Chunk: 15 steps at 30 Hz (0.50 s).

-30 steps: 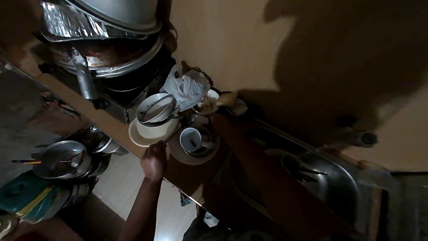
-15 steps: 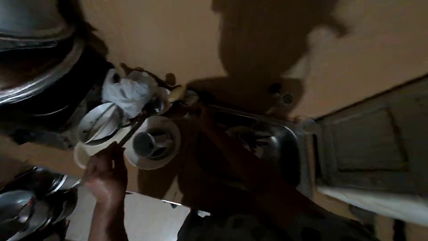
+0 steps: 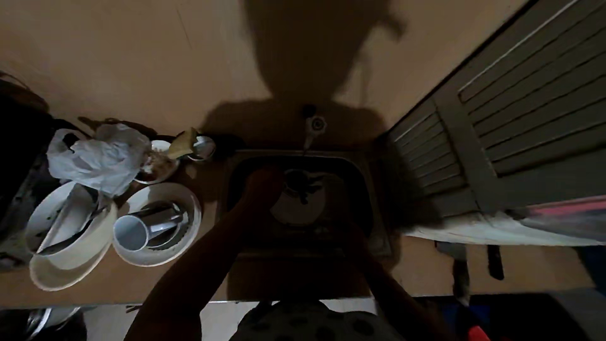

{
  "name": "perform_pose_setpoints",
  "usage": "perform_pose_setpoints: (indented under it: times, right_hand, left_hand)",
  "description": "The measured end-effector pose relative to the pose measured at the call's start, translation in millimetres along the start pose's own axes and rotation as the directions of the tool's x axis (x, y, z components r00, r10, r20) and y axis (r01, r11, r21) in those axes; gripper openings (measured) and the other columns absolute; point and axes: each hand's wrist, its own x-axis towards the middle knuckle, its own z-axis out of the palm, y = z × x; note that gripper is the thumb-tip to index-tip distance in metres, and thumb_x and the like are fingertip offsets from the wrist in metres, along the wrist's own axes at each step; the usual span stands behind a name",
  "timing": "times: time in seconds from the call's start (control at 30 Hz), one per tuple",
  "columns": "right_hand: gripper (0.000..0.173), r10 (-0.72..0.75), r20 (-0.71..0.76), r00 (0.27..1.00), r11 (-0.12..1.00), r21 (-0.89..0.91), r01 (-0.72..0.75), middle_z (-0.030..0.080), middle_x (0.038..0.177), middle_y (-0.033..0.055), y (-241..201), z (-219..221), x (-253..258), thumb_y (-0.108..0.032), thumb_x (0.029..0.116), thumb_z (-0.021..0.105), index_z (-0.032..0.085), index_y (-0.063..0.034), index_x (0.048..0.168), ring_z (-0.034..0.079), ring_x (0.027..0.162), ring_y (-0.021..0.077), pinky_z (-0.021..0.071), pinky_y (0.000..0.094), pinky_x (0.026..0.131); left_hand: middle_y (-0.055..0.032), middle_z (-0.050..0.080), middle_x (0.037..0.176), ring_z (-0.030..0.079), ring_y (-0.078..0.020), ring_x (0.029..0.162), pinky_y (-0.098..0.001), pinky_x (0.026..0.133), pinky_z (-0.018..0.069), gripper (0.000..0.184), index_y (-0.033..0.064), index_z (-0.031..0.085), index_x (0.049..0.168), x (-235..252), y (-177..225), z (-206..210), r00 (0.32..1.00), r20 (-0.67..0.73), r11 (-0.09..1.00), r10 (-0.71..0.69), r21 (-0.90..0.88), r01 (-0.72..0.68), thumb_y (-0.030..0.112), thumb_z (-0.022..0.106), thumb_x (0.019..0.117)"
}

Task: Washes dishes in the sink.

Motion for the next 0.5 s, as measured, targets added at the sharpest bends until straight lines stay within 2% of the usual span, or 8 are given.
perform_pose_setpoints:
  times: [0.07,0.17,0.2,0.23,0.3,0.4,0.43,0.5]
  right_hand:
    - [0.046,0.025,-0.036,0.999,1.0,0.015,-0.025,0.064,0.124,0.023,6.1,-10.8,-1.7,-0.012,0.0995,0.065,0.051,0.0062,0.139,0.064,0.11,0.0256,0.0532,0.0402,0.097]
    - [0.046,0.037,-0.085,0.996,0.999,-0.012,-0.038,0.062,0.127,0.0268,4.8,-25.2,-4.0,-0.011,0.1019,0.06,0.049,0.0082,0.141,0.063,0.114,0.0313,0.0516,0.0444,0.099]
    - [0.046,0.038,-0.087,0.995,0.999,-0.004,-0.038,0.06,0.131,0.0278,5.1,-29.2,-4.2,-0.011,0.1031,0.058,0.047,0.0085,0.144,0.062,0.119,0.0321,0.0499,0.0443,0.102]
    - [0.045,0.032,-0.1,0.994,0.999,0.014,-0.031,0.06,0.131,0.027,6.2,-32.3,-3.1,-0.011,0.1034,0.057,0.048,0.0082,0.143,0.062,0.118,0.0308,0.0501,0.0429,0.102]
    - [0.04,0.017,-0.109,0.994,0.998,0.063,-0.01,0.062,0.126,0.0249,6.5,-39.0,0.4,-0.01,0.103,0.057,0.051,0.008,0.139,0.062,0.112,0.0274,0.0514,0.0405,0.098]
    - [0.033,0.013,-0.119,0.993,0.994,0.109,0.0,0.064,0.116,0.0203,10.3,-40.7,8.8,-0.01,0.1022,0.057,0.055,0.0056,0.132,0.063,0.102,0.0222,0.0537,0.0381,0.089]
    - [0.033,0.012,-0.129,0.992,0.993,0.118,0.003,0.064,0.114,0.0199,12.2,-40.4,11.0,-0.01,0.1019,0.058,0.056,0.0057,0.131,0.064,0.1,0.0213,0.0544,0.0372,0.088]
    - [0.031,0.001,-0.143,0.99,0.992,0.129,0.017,0.064,0.111,0.019,12.6,-40.9,13.6,-0.008,0.1016,0.057,0.057,0.0066,0.129,0.064,0.096,0.019,0.0545,0.0351,0.086]
  left_hand:
    - [-0.024,0.06,0.133,0.06,-0.0441,0.121,-0.0586,0.093,0.0533,0.027,-0.0014,0.066,0.125,22.9,23.9,3.3,0.988,0.138,0.997,-0.067,0.047,0.061,0.004,0.061,0.0989]
    - [-0.0234,0.054,0.143,0.055,-0.0429,0.13,-0.0561,0.101,0.05,0.034,-0.0027,0.061,0.134,36.7,48.6,-4.0,0.969,0.222,0.993,-0.107,0.065,0.094,0.0,0.057,0.1002]
    - [-0.0242,0.055,0.14,0.056,-0.0432,0.127,-0.0561,0.1,0.0509,0.032,-0.0037,0.061,0.132,35.9,53.7,-4.5,0.967,0.236,0.994,-0.097,0.067,0.084,0.0,0.056,0.1007]
    - [-0.0255,0.059,0.133,0.061,-0.0436,0.119,-0.0571,0.095,0.0528,0.027,-0.0047,0.063,0.127,31.8,58.1,-5.3,0.966,0.246,0.997,-0.082,0.037,0.075,0.002,0.054,0.1017]
    - [-0.0246,0.065,0.122,0.064,-0.0413,0.112,-0.0553,0.094,0.0513,0.025,-0.0035,0.064,0.124,22.3,65.0,-14.0,0.964,0.251,0.99,-0.092,-0.079,0.115,0.006,0.048,0.1064]
    - [-0.0257,0.063,0.125,0.061,-0.0439,0.118,-0.0569,0.093,0.0533,0.023,-0.006,0.066,0.119,28.4,70.5,-18.1,0.932,0.311,0.972,-0.185,0.2,0.126,0.001,0.051,0.1024]
    - [-0.0256,0.063,0.124,0.061,-0.0436,0.118,-0.0564,0.093,0.0532,0.023,-0.0066,0.066,0.118,30.3,73.8,-18.4,0.93,0.314,0.969,-0.189,0.215,0.125,0.0,0.053,0.1014]
    - [-0.0232,0.065,0.115,0.064,-0.0393,0.109,-0.0543,0.091,0.053,0.02,-0.0065,0.066,0.113,32.9,80.1,-14.5,0.945,0.279,0.986,-0.168,0.053,0.16,0.006,0.054,0.1029]
